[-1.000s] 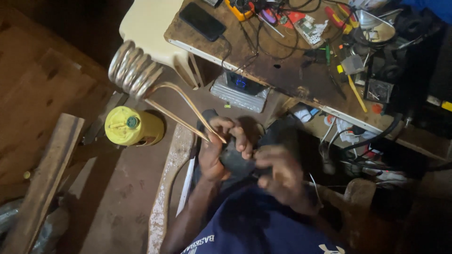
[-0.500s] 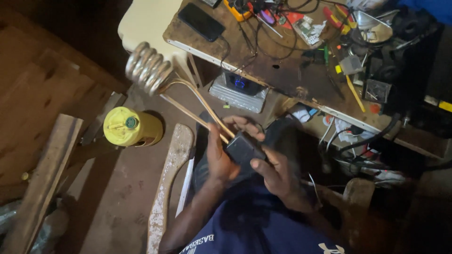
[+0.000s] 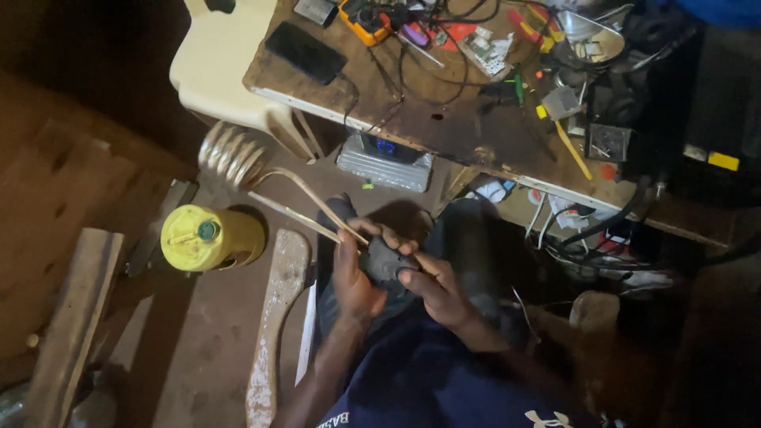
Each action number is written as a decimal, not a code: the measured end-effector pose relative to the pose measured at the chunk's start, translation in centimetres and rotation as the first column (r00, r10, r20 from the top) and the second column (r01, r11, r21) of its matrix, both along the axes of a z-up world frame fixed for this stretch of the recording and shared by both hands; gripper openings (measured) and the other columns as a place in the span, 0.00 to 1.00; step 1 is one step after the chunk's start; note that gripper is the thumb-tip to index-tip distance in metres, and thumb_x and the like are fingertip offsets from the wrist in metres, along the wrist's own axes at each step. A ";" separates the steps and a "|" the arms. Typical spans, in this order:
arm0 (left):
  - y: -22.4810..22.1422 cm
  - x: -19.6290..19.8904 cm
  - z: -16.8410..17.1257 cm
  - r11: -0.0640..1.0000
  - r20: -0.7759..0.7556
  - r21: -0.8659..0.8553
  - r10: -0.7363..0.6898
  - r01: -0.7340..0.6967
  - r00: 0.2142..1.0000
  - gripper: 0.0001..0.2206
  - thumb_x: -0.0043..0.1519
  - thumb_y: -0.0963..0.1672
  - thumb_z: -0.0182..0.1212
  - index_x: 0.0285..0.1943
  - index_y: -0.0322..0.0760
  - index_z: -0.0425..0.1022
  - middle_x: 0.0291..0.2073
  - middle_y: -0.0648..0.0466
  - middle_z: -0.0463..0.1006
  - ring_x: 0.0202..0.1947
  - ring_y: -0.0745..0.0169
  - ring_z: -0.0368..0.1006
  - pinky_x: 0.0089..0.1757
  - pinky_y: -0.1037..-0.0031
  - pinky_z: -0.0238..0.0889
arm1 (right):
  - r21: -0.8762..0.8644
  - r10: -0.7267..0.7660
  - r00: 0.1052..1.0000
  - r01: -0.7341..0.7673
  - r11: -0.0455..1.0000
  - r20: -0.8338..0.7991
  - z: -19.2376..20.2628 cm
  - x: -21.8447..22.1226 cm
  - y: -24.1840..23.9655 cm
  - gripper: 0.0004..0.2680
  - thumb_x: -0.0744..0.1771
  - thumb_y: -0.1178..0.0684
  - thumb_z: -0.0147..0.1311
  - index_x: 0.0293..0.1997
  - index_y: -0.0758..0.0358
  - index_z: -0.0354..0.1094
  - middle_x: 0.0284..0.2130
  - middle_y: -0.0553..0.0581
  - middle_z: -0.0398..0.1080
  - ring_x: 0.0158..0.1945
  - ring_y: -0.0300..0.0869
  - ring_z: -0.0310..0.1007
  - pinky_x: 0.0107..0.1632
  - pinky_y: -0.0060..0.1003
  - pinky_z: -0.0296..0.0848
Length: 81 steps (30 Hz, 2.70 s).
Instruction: Repairing an immersion water heater by disassembling the handle, checking connections, and reassembling it using a screwdriver.
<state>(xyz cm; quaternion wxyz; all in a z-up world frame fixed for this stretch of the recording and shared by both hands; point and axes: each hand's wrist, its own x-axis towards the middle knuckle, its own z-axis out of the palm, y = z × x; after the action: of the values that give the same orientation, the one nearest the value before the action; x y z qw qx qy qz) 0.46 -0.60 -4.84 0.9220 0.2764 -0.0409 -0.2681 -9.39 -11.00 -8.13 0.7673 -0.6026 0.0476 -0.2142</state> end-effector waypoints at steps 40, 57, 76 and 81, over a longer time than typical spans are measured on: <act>2.8 6.9 -3.0 0.935 0.119 0.300 0.158 -0.187 0.980 0.19 0.73 0.52 0.48 0.40 0.31 0.66 0.20 0.39 0.71 0.21 0.43 0.74 0.30 0.59 0.73 | -0.960 -0.536 0.844 0.173 0.220 0.029 -9.0 28.0 -18.1 0.09 0.66 0.47 0.60 0.47 0.57 0.78 0.36 0.64 0.78 0.39 0.63 0.78 0.38 0.56 0.71; 1.5 4.4 -2.2 0.969 0.108 0.238 0.035 -0.060 0.994 0.20 0.73 0.53 0.54 0.42 0.30 0.66 0.24 0.42 0.70 0.23 0.47 0.73 0.31 0.57 0.72 | -0.807 -0.511 0.859 0.282 0.519 -0.028 -7.8 24.0 -18.8 0.05 0.67 0.50 0.61 0.32 0.55 0.72 0.28 0.53 0.73 0.34 0.47 0.72 0.39 0.46 0.66; -0.2 -0.7 -2.0 0.944 0.049 0.324 0.052 -0.065 0.997 0.14 0.71 0.48 0.55 0.40 0.30 0.69 0.23 0.43 0.72 0.19 0.50 0.72 0.27 0.59 0.73 | -0.639 -0.759 0.416 0.415 0.648 -0.500 1.6 10.4 -26.9 0.06 0.69 0.44 0.52 0.38 0.48 0.73 0.34 0.45 0.81 0.37 0.44 0.79 0.42 0.45 0.69; 2.0 -0.5 -5.6 0.579 0.163 0.794 0.088 -0.183 0.983 0.18 0.72 0.53 0.52 0.44 0.39 0.83 0.36 0.53 0.84 0.40 0.63 0.79 0.47 0.69 0.68 | -0.697 -0.777 0.437 0.369 0.615 -0.454 6.4 10.1 -23.5 0.04 0.69 0.47 0.55 0.42 0.45 0.78 0.35 0.43 0.80 0.35 0.39 0.77 0.34 0.39 0.69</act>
<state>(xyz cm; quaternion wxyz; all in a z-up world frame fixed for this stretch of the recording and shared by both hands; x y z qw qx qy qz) 0.00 1.42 -10.47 0.7110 0.6796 0.0574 -0.1714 0.67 -34.54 -1.77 0.3689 -0.7523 0.4998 -0.2194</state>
